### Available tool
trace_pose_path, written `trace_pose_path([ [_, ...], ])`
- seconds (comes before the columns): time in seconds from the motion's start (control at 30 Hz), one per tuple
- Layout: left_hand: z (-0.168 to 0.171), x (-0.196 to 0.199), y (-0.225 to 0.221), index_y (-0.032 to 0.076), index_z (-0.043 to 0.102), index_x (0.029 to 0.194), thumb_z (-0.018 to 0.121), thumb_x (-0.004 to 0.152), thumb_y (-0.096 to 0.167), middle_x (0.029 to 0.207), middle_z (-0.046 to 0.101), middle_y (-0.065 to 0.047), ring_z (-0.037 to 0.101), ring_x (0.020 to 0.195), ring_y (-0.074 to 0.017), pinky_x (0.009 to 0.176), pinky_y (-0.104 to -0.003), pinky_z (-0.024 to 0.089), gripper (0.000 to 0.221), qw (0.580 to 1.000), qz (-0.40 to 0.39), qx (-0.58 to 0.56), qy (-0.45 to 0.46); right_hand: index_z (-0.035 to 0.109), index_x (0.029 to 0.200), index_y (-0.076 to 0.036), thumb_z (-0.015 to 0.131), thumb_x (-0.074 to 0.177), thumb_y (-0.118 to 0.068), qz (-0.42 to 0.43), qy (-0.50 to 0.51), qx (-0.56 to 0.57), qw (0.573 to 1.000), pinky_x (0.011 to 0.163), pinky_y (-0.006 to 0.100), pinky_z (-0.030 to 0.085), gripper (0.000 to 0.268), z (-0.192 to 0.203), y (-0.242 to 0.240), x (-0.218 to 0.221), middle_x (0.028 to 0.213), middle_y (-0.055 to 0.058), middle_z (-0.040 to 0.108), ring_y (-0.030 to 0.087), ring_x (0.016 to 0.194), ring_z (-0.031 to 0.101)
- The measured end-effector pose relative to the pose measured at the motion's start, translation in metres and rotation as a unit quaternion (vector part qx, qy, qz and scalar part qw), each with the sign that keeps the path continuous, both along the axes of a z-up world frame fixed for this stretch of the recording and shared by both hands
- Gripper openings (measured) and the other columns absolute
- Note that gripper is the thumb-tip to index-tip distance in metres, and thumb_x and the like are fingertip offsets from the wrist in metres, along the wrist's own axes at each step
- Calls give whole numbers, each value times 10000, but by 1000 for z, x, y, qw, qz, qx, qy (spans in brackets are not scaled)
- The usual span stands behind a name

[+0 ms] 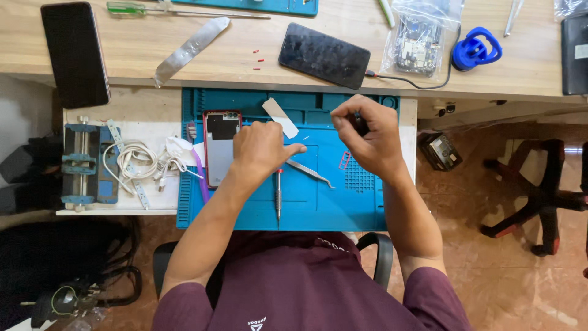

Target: The person uses a metal spudger to scrape adhesive from a white rectangular strip, then peels off a backing layer. They place the strip on a blue mat and use a small tool to press and smooth it. The person repeats scraping and peeling actions on the same strip throughout the clip.

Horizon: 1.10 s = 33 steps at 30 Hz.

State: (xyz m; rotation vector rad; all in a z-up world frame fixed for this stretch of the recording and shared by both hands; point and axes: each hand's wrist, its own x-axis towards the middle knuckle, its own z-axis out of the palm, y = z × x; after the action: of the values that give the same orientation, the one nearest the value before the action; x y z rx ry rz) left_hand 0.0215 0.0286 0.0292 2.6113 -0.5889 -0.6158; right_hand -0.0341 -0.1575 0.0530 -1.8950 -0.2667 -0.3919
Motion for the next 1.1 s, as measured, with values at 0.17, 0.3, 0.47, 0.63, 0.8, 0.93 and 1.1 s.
trace_pose_path([
  [0.17, 16, -23, 0, 93, 625, 821, 618, 862, 224, 704, 615, -47, 611, 655, -152, 492, -245, 508, 138, 908, 101, -406, -13, 621, 894, -48, 594, 844, 7, -69, -171, -171, 968, 422, 254, 406, 79, -1, 18, 2, 725, 59, 579, 162, 481, 475],
  [0.3, 13, -37, -16, 36, 645, 972, 618, 872, 142, 948, 663, -92, 631, 846, -143, 567, -219, 544, 149, 762, 171, -617, 102, 634, 946, -58, 647, 794, -12, -132, -277, -276, 911, 452, 255, 462, 159, -19, 27, 6, 791, 62, 584, 150, 540, 513],
  [0.47, 6, -44, -19, 45, 640, 1011, 567, 900, 161, 977, 659, -85, 615, 877, -139, 611, -237, 538, 176, 714, 207, -650, 159, 643, 927, -63, 652, 785, -25, -145, -298, -296, 896, 415, 258, 451, 147, -21, 33, 5, 770, 67, 587, 148, 482, 482],
  [0.63, 2, -48, -21, 76, 615, 1137, 465, 953, 254, 1077, 630, -90, 561, 993, -151, 725, -277, 513, 297, 667, 233, -667, 235, 639, 949, -55, 636, 785, -32, -141, -287, -350, 881, 391, 255, 432, 165, -19, 35, 3, 807, 95, 592, 167, 475, 499],
  [0.8, 0, -45, -18, 67, 613, 1151, 478, 947, 217, 1076, 635, -106, 538, 1013, -149, 787, -335, 479, 287, 660, 243, -668, 243, 652, 982, -43, 603, 769, -33, -109, -260, -387, 878, 361, 248, 414, 219, -19, 36, 1, 846, 108, 581, 149, 464, 492],
  [0.93, -5, -38, -10, 56, 624, 1122, 515, 923, 228, 1064, 641, -102, 546, 1005, -160, 770, -319, 452, 285, 629, 263, -674, 284, 638, 1070, 1, 547, 769, 82, -56, -151, -187, 969, 370, 298, 414, 325, -7, 41, 0, 841, 130, 565, 208, 479, 484],
  [1.1, -4, -35, -9, 46, 625, 1119, 515, 920, 225, 1059, 644, -130, 562, 1011, -188, 773, -313, 431, 289, 602, 253, -683, 327, 658, 1064, -16, 511, 802, 92, -11, -50, 16, 999, 407, 230, 372, 320, -3, 38, 2, 824, 108, 608, 93, 504, 452],
])
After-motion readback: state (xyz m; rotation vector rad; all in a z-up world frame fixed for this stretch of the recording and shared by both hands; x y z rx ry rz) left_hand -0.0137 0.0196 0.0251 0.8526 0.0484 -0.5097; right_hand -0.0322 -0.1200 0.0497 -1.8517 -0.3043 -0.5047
